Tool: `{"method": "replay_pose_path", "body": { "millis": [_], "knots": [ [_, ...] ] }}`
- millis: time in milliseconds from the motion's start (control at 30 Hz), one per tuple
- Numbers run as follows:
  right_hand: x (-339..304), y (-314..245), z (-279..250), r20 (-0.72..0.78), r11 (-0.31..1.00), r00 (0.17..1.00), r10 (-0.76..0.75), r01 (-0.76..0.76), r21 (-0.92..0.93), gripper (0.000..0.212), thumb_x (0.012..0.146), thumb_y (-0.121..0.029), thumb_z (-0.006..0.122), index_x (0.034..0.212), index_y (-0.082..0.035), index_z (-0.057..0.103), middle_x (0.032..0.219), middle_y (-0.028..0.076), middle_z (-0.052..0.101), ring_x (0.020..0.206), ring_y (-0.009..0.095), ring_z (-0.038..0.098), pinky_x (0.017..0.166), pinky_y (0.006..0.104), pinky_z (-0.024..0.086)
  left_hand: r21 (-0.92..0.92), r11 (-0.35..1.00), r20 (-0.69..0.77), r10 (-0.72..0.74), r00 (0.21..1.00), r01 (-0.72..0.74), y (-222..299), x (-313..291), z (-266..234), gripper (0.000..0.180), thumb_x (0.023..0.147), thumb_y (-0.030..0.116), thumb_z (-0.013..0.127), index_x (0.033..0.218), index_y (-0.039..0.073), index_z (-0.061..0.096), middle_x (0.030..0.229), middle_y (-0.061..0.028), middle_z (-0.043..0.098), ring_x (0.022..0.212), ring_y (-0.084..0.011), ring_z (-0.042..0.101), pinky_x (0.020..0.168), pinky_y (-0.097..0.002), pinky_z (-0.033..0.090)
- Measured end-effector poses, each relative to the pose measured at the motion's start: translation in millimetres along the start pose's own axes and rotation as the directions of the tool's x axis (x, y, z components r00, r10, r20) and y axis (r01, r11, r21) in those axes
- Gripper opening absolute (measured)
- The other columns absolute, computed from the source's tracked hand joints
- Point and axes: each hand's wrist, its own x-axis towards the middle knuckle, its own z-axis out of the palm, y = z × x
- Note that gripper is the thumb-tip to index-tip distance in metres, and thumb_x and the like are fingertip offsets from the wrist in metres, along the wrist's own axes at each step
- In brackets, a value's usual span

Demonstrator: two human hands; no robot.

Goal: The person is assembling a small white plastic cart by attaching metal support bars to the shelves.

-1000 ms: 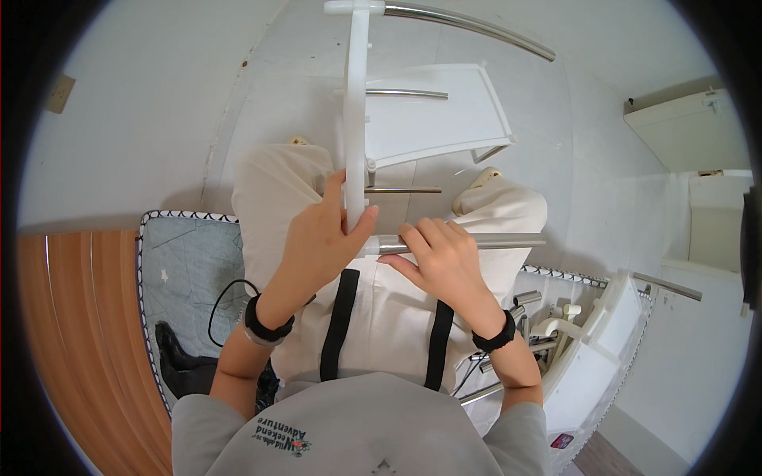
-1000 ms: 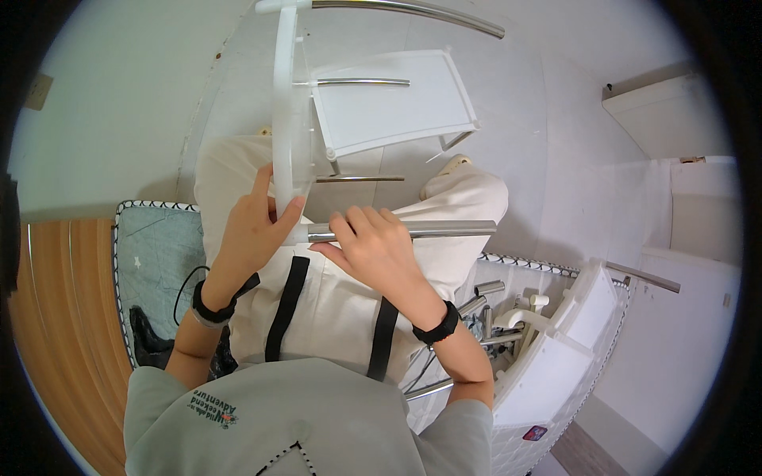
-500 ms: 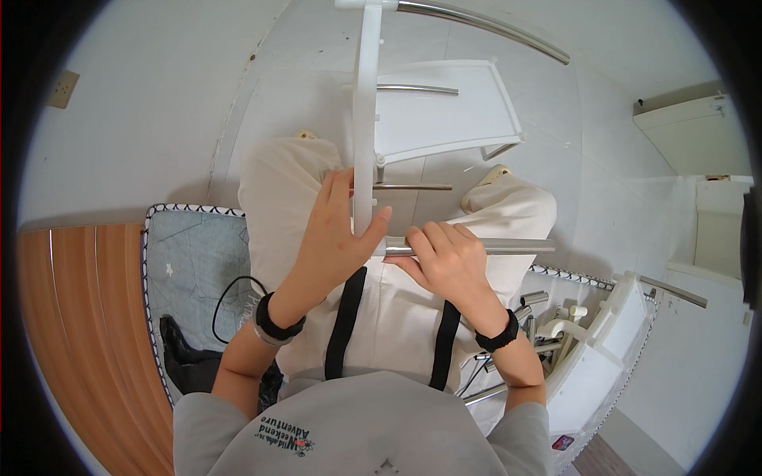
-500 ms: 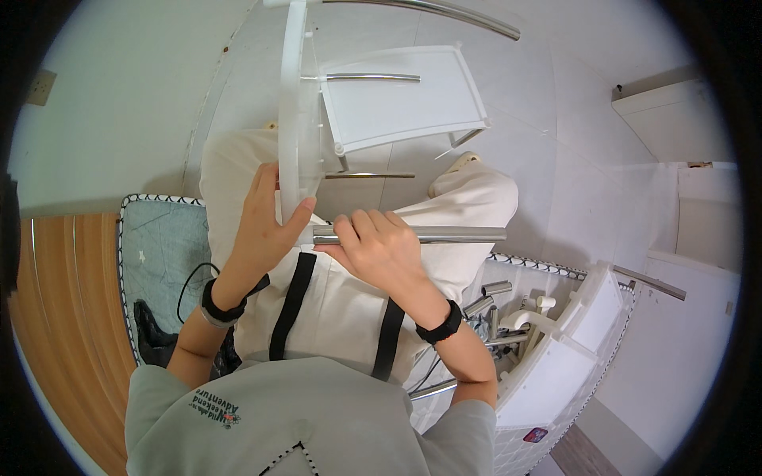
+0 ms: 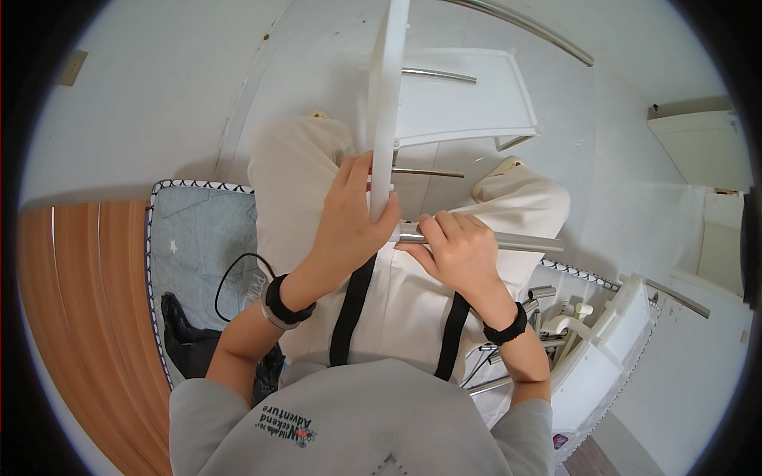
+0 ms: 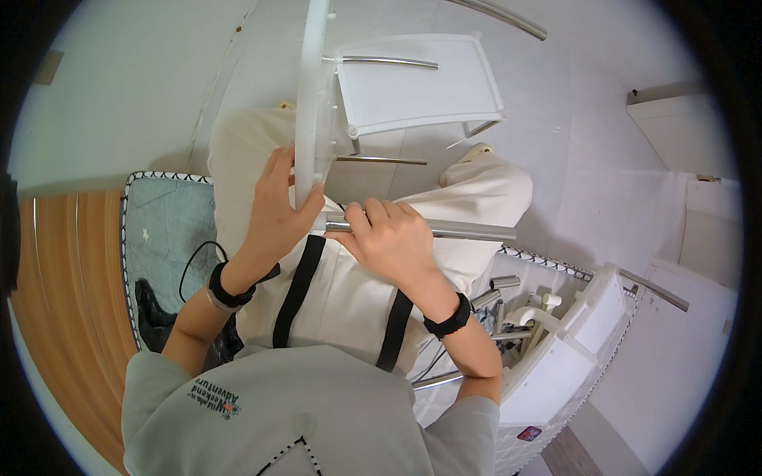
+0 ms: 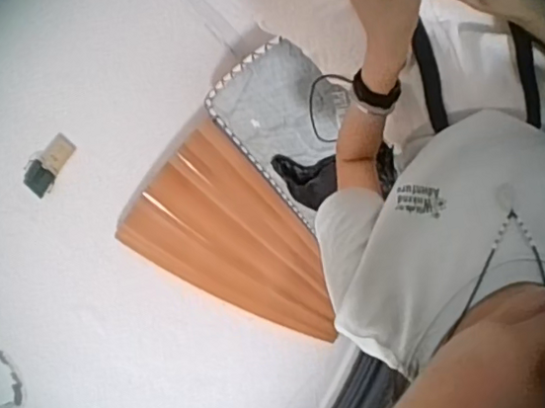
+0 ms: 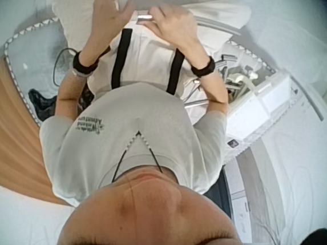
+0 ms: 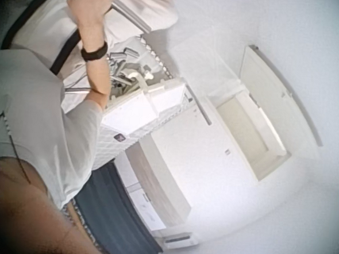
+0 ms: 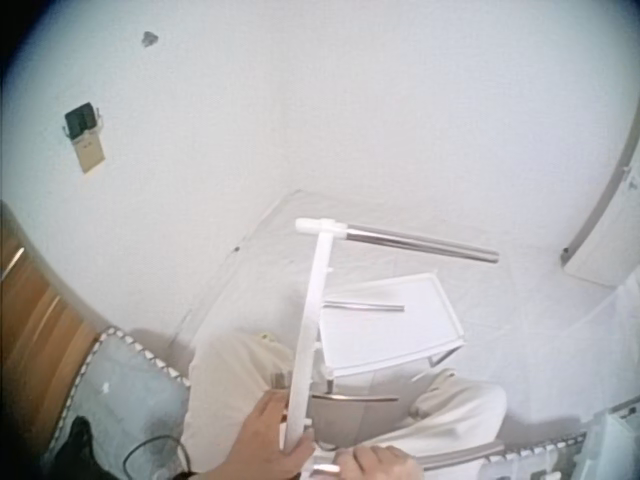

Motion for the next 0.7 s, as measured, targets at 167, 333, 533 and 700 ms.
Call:
{"method": "replay_pose_path", "body": {
  "millis": [167,333,533,700],
  "knots": [
    [3.7,-1.2,-4.8,0.027,0.999,0.999,0.03,-0.031,0.024,0.037,0.072,-0.042,0.063,0.067,-0.008,0.048,0.056,0.003,0.044,0.049,0.019,0.051,0.045,0.0285,0.041,0.03,0.999,0.008,-0.013,1.0,0.013,-0.3,0.1,0.3,0.043,0.071,0.003,0.057,0.112,-0.003,0.043,0.097,-0.0161,0.049,0.083,-0.0296,0.054,0.074,-0.035,0.048],
    [3.7,-1.8,-4.6,0.039,0.997,0.998,0.048,-0.05,0.059,0.038,0.072,-0.042,0.063,0.066,-0.007,0.048,0.056,0.004,0.045,0.05,0.02,0.052,0.045,0.0291,0.041,-0.027,0.999,0.031,-0.024,0.999,0.025,-0.4,0.4,-2.3,0.042,0.072,0.003,0.058,0.11,-0.003,0.044,0.097,-0.015,0.049,0.085,-0.0278,0.054,0.074,-0.0347,0.048],
    [1.3,-1.6,-5.0,0.028,0.994,0.998,0.054,-0.057,0.088,0.037,0.072,-0.041,0.064,0.066,-0.007,0.049,0.057,0.004,0.046,0.051,0.02,0.052,0.046,0.0295,0.041,-0.116,0.99,0.069,-0.068,0.995,0.075,-4.4,-0.5,-4.0,0.043,0.073,0.004,0.06,0.112,-0.002,0.044,0.104,-0.012,0.05,0.093,-0.0223,0.054,0.078,-0.034,0.048],
    [2.4,-0.7,-6.8,0.016,0.992,0.999,0.042,-0.043,0.118,0.034,0.071,-0.037,0.066,0.07,-0.006,0.051,0.06,0.004,0.048,0.052,0.021,0.052,0.048,0.03,0.04,-0.229,0.947,0.134,-0.199,0.971,0.226,-2.7,1.4,-7.6,0.049,0.072,0.002,0.061,0.117,-0.002,0.042,0.11,-0.0129,0.053,0.104,-0.0198,0.052,0.082,-0.0332,0.048]
  ]
}}
